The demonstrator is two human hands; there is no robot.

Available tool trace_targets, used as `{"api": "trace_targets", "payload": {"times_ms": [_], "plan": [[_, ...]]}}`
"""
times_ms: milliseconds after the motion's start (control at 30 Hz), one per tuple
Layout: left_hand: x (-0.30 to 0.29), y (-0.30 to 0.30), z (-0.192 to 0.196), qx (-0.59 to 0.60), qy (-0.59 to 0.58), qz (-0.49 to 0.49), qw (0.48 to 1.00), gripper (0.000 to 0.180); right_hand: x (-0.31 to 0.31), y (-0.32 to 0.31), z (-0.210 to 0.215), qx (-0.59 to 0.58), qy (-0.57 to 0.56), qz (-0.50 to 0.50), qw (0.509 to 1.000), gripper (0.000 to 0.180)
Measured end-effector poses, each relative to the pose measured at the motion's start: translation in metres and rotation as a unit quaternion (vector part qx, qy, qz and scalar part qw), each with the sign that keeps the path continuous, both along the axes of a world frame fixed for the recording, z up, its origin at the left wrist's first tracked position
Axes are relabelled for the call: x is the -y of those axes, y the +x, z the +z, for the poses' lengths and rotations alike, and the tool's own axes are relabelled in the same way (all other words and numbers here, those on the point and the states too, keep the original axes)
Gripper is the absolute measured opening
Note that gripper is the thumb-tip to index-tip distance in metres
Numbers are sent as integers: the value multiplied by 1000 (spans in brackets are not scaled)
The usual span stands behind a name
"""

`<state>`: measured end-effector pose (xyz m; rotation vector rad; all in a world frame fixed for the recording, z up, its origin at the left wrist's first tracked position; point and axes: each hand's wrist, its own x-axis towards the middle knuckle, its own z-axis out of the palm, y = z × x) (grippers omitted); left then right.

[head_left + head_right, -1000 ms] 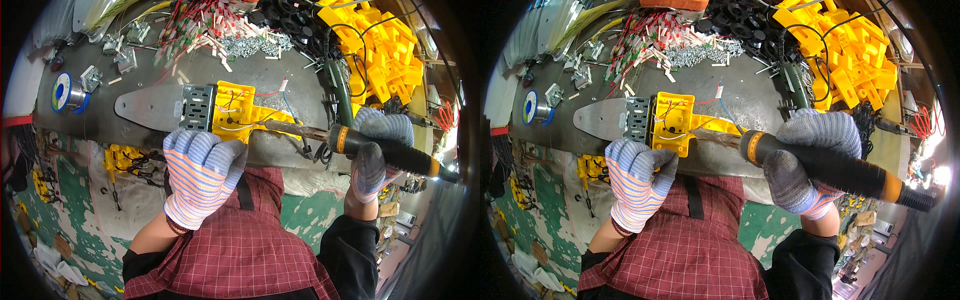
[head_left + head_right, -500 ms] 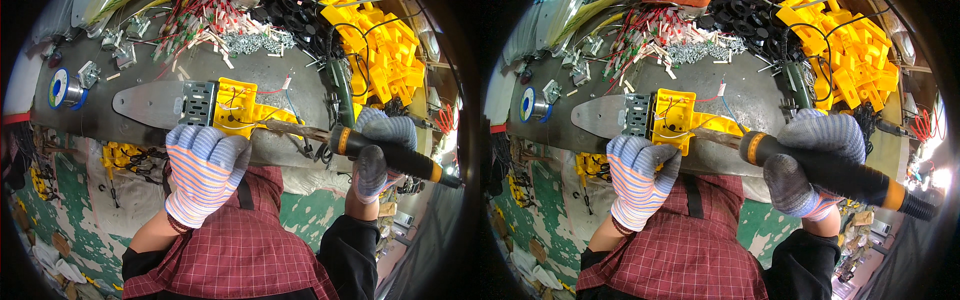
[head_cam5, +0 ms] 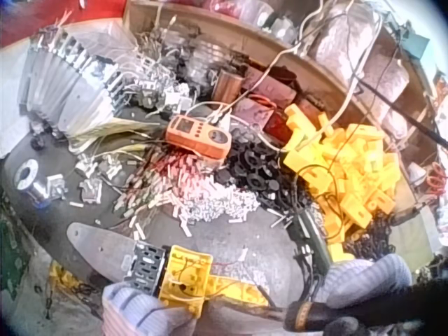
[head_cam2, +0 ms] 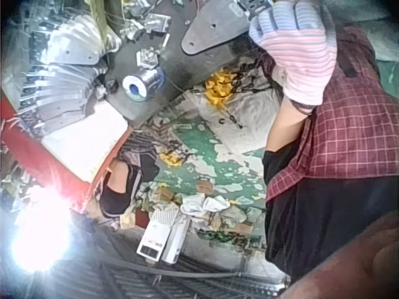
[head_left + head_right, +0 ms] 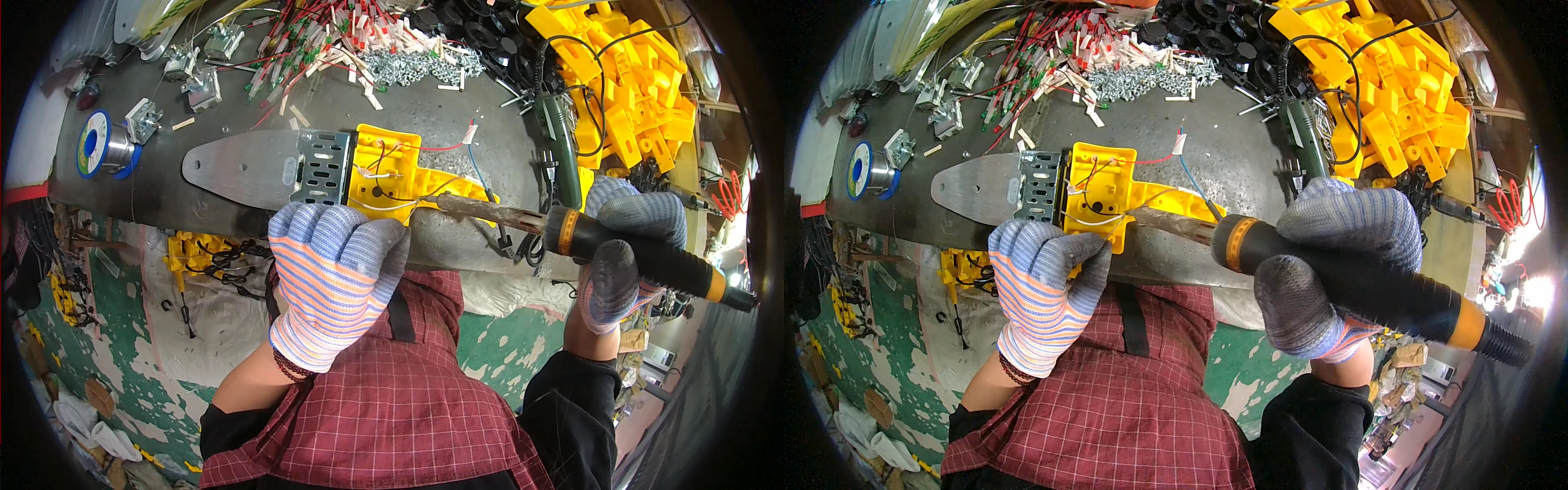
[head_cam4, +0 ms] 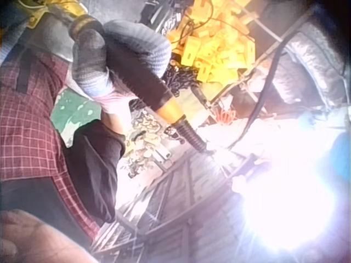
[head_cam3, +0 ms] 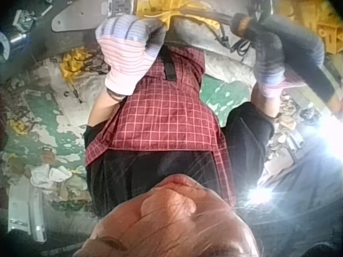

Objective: Assemble internal components and wiring of a yellow handheld electronic tool using a screwdriver and soldering iron.

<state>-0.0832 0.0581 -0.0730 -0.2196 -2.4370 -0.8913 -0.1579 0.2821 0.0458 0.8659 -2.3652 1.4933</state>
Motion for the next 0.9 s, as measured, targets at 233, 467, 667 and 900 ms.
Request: {"api": "trace_targets", "payload": {"times_ms": [233, 467, 667, 900], "plan": [[-3, -3, 0, -9, 6, 1, 1000, 29, -4, 0, -3, -16, 5, 7, 1000, 45], [-3, -3, -3, -5, -2, -3, 1000, 31, -6, 1, -3, -10, -1, 0, 1000, 46], [-3, -4, -5, -6, 1, -1, 1000, 31, -2, -2, -5, -19, 35, 1, 999, 46], [-2, -2, 9, -14, 11, 4, 1000, 28, 0, 7, 0, 14, 3, -49, 999, 47]]}}
